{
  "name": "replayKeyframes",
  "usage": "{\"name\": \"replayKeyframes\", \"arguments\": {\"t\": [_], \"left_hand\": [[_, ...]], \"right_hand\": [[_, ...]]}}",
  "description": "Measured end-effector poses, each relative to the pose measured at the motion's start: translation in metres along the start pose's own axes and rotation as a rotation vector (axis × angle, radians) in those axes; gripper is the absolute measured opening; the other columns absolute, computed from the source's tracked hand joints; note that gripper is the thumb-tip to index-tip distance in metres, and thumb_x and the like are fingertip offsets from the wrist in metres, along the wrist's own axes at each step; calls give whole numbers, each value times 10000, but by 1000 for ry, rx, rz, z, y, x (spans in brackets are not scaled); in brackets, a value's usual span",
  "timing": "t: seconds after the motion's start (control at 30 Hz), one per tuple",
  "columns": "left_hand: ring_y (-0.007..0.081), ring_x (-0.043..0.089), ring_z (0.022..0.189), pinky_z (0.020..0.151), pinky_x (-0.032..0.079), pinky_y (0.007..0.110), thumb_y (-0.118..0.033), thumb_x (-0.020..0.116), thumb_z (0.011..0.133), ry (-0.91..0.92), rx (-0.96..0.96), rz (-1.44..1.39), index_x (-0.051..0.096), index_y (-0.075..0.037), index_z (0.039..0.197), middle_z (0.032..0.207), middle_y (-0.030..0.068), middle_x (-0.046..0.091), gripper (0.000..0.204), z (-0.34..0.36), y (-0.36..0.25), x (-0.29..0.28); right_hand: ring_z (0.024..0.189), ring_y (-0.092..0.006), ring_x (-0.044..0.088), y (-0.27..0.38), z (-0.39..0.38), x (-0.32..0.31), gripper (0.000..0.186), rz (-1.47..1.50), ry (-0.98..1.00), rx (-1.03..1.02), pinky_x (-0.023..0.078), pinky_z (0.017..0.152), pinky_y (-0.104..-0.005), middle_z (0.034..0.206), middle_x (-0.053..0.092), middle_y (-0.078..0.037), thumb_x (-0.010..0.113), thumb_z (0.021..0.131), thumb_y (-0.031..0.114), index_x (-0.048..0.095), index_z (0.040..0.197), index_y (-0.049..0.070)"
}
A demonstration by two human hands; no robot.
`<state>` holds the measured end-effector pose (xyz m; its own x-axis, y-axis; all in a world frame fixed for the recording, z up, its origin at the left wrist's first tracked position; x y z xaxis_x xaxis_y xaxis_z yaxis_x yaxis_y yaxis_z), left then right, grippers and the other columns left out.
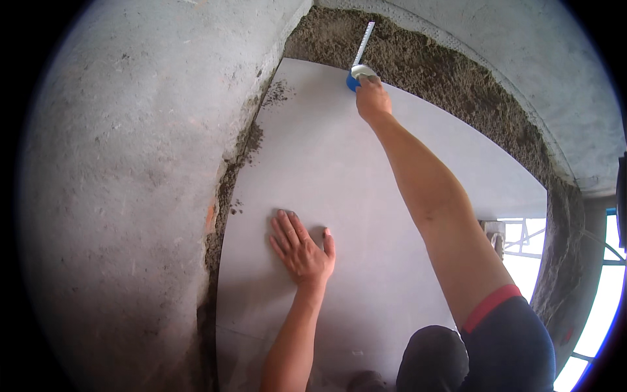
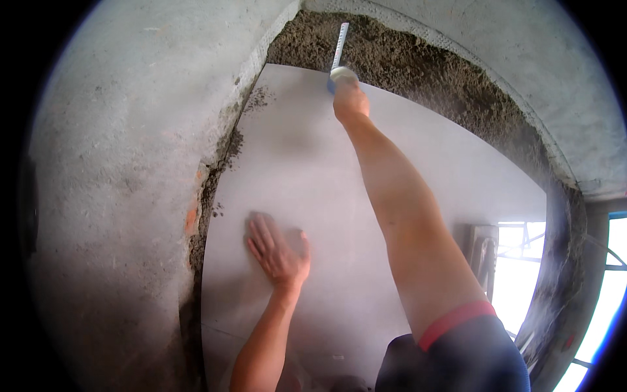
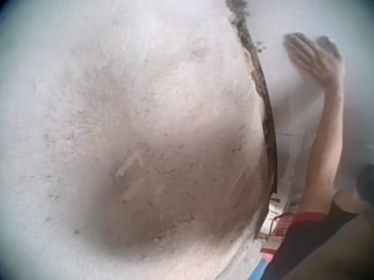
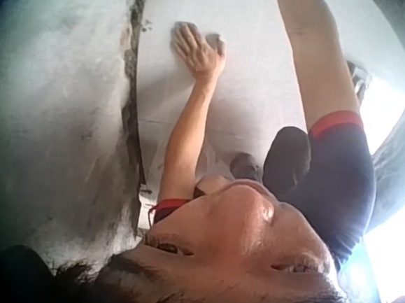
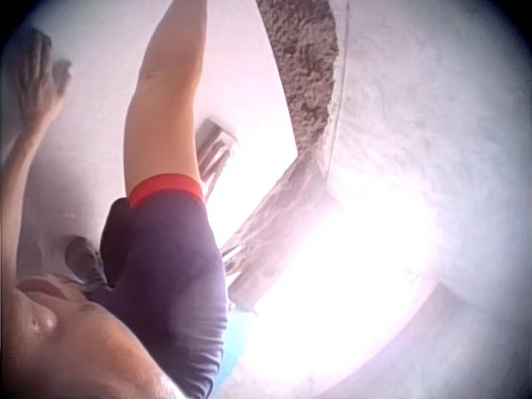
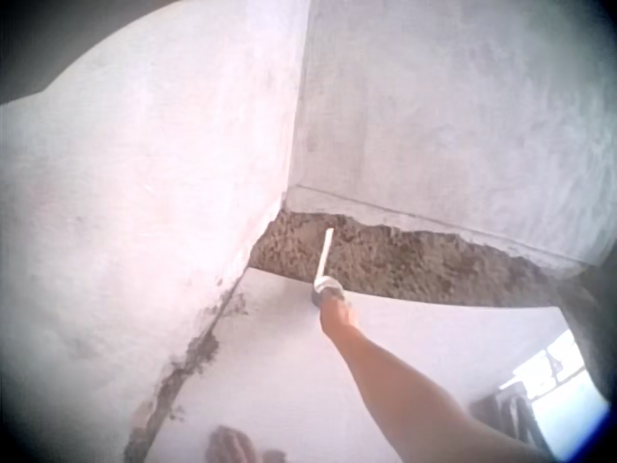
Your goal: The person assists another individual in lifting and placing a large floor tile onto a sand bed. The person then uses a wooden float to tap the tile into place and applies tape to the seams between tiles.
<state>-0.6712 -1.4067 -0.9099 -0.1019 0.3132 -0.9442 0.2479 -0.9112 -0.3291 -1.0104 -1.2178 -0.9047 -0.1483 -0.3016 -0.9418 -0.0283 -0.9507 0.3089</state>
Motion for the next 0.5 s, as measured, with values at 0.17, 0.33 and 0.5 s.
{"name": "replayKeyframes", "arguments": {"t": [0.17, 0.33, 0.5], "left_hand": [[377, 175, 1428, 1151, 129, 521, -409, 582, 842, -2, -19, 8, 332, 53, 1411, 1512, 223, 251, 774, 0, 4, -4], [377, 206, 1418, 1143, 150, 524, -416, 588, 846, -59, 9, -33, 349, 53, 1401, 1503, 224, 270, 765, -4, -4, -7], [305, 143, 1449, 1171, 112, 481, -476, 480, 900, 19, -40, 38, 286, 8, 1453, 1551, 158, 205, 760, -6, 6, -5]], "right_hand": [[1081, -372, 578, -3, -49, -25, 384, 64, -64, -120, 486, 915, -451, 1341, 457, -125, 539, 911, 245, 508, 1286, 165], [1052, -376, 590, -109, -105, -70, 320, -21, -55, -49, 477, 904, -449, 1225, 555, -161, 531, 910, 229, 552, 1222, 162], [1069, -336, 556, -208, -221, -168, 377, 47, -40, 114, 448, 917, -413, 1164, 564, -175, 533, 891, 99, 523, 1265, 148]]}}
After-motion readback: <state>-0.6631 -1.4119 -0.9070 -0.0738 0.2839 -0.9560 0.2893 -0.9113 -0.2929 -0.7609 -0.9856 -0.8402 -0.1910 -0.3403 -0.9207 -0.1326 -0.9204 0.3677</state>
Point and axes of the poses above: each hand's wrist, its own z-axis towards the middle knuckle, its own x-axis out of the palm, y = z × x, the point moved 8 cm from there along z, towards the middle knuckle
